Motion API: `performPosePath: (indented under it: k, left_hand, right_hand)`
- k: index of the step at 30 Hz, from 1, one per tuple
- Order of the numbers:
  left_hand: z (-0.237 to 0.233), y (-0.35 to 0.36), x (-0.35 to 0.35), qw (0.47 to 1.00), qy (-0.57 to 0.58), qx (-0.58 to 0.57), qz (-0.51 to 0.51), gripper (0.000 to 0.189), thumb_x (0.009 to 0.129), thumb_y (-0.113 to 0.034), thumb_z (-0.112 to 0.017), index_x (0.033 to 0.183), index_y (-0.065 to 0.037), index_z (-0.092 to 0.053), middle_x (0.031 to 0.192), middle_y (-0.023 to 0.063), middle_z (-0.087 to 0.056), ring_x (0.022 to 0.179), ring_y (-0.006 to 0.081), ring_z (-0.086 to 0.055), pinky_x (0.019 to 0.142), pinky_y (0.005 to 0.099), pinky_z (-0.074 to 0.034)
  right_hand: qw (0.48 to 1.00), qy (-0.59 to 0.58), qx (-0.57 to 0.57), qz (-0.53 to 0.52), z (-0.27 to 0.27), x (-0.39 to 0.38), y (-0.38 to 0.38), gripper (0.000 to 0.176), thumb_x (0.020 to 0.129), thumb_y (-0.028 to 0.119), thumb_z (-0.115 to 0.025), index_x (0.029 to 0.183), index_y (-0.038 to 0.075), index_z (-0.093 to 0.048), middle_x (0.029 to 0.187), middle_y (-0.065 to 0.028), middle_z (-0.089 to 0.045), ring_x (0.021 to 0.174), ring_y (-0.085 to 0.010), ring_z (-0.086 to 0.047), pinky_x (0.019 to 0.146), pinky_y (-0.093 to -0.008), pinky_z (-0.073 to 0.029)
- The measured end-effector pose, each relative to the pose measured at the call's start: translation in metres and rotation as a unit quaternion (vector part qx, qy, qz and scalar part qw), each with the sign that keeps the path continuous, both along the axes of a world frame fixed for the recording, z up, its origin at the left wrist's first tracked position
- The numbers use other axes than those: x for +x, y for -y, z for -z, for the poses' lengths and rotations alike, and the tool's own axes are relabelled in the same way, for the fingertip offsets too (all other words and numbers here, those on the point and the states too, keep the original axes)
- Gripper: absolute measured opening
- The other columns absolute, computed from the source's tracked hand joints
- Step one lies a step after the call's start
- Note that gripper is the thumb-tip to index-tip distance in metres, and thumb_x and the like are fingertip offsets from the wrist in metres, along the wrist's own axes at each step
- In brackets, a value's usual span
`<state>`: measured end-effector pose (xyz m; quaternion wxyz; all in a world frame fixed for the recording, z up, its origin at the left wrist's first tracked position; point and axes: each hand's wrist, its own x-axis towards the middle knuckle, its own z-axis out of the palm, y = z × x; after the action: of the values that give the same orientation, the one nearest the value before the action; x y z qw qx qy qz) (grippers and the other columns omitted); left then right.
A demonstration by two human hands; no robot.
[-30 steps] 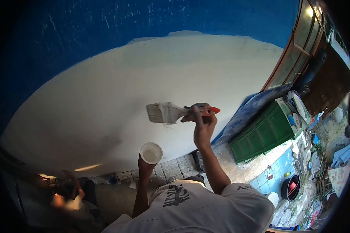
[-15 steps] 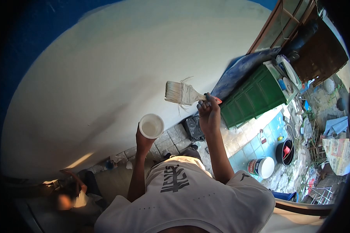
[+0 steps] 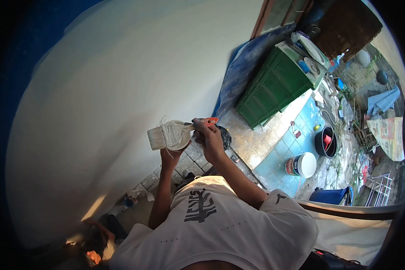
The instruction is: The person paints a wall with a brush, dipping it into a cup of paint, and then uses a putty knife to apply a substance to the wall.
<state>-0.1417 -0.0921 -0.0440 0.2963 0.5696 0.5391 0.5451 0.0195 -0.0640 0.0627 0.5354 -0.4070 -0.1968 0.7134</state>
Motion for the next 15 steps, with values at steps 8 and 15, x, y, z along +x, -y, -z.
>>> performPosePath:
  k: [8,15]
  left_hand:
    - [0.009,-0.039,0.052,0.987,0.119,-0.098,0.047,0.069,0.075,-0.021,-0.095,0.131,0.0,-0.059,0.121,0.0116,-0.069,0.11,0.0234,-0.066,0.097,0.038,-0.053]
    - [0.006,-0.083,0.11,0.987,0.084,-0.108,0.089,0.069,0.076,-0.021,-0.094,0.131,0.0,-0.059,0.119,0.0107,-0.069,0.109,0.0234,-0.065,0.097,0.0376,-0.052]
  right_hand:
    - [0.998,0.057,0.027,-0.016,0.025,0.059,-0.029,0.037,0.09,0.034,-0.078,0.112,0.006,-0.072,0.107,-0.0018,-0.068,0.094,-0.0098,-0.055,0.081,-0.0296,-0.043]
    - [0.985,0.057,0.154,-0.047,0.01,0.127,-0.055,0.039,0.096,0.033,-0.072,0.122,0.004,-0.064,0.112,-0.0042,-0.067,0.106,-0.0127,-0.059,0.09,-0.0328,-0.046]
